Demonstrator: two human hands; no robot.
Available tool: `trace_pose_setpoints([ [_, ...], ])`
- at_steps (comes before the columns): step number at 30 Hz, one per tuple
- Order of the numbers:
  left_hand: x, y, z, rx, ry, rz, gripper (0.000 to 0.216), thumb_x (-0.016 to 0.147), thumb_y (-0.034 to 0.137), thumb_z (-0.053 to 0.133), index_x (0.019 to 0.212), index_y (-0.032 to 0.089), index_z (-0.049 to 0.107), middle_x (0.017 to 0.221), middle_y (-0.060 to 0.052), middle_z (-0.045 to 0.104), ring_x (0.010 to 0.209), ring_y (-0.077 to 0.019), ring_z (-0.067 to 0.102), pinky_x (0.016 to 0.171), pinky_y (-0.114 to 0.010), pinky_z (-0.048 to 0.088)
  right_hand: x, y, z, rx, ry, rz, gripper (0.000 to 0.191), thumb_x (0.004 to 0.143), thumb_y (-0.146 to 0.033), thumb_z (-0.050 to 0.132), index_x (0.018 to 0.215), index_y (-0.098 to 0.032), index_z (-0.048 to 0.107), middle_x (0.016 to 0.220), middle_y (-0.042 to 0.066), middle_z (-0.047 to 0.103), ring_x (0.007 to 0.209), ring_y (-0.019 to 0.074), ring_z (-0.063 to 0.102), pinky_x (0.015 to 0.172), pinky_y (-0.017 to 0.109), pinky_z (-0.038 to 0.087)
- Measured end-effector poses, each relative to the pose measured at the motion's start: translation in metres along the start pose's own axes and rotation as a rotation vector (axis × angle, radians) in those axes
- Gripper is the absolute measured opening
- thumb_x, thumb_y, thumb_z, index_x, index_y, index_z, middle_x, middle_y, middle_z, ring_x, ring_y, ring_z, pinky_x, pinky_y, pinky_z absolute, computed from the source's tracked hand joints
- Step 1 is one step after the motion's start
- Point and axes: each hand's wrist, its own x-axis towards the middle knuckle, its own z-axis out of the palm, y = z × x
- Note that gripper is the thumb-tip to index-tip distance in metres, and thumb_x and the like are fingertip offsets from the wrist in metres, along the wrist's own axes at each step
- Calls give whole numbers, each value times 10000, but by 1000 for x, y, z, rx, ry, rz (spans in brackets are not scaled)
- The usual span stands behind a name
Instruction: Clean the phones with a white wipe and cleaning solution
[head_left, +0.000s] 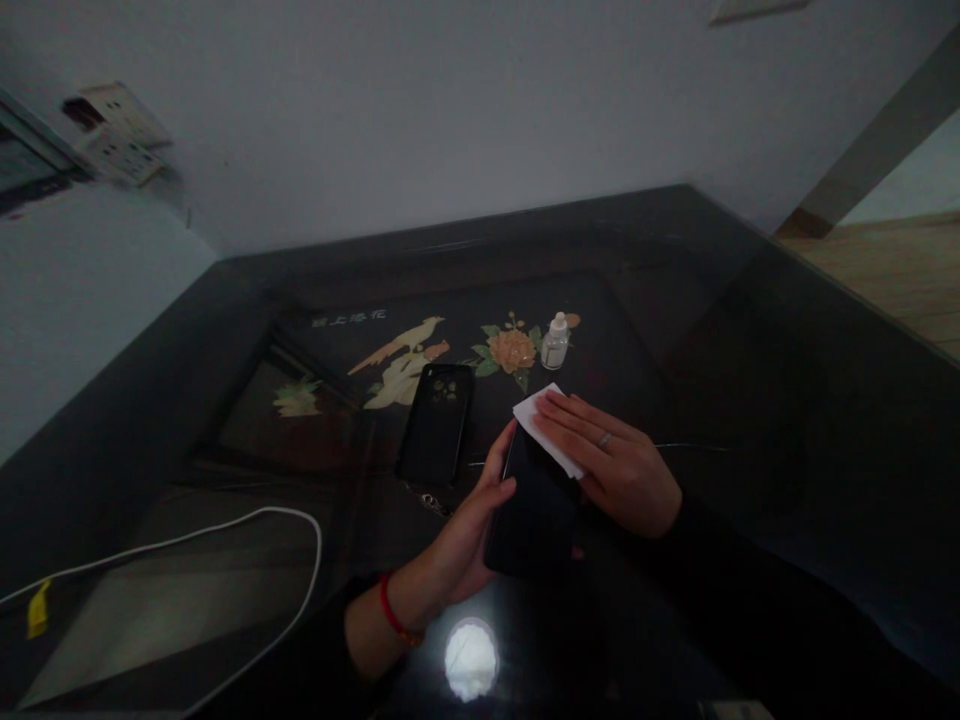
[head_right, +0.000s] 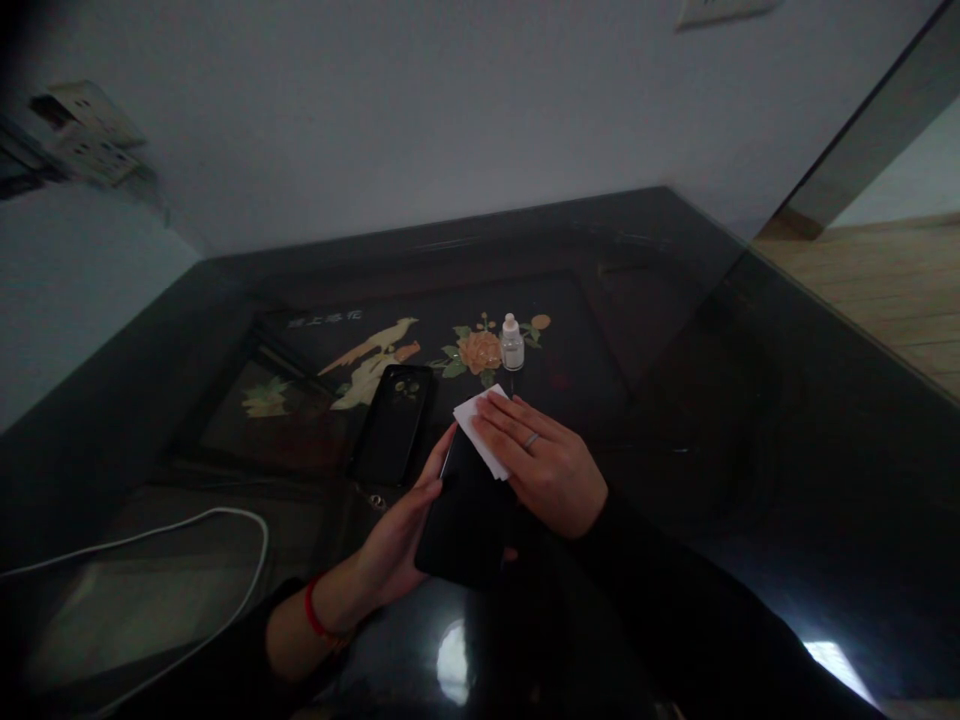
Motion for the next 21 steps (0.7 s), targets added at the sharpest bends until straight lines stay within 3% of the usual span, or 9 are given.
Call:
trace_pose_setpoints([
  [5,-1,0,-2,25,-12,-18,682,843,334,601,1431,491,295,1562,-3,232,1222,-334,448,897,-649,452,0,2,-1,66,16,-2,471,884,-47,451,1346,-118,510,1339,154,576,1369,261,394,1063,478,468],
  [9,-2,0,-1,27,-51,-37,732,851,373,589,1460,493,200,1522,-46,306,1170,-337,512,881,-656,455,-1,5,-3,101,11,-2,481,874,-54,467,1345,-139,515,1338,134,582,1401,276,332,1065,512,451],
  [16,-2,1,1,16,-66,-41,725,865,351,566,1467,478,183,1500,-67,345,1170,-362,531,879,-670,444,-1,6,-3,53,8,-62,477,900,-58,423,1370,-126,471,1309,153,601,1319,242,466,1053,489,465],
  [21,-2,2,2,8,-100,-61,752,851,386,585,1465,487,163,1492,-75,369,1190,-401,527,885,-659,440,1,7,-6,42,34,-54,433,897,-36,422,1310,-102,532,1272,166,625,1289,232,501,1028,426,508],
])
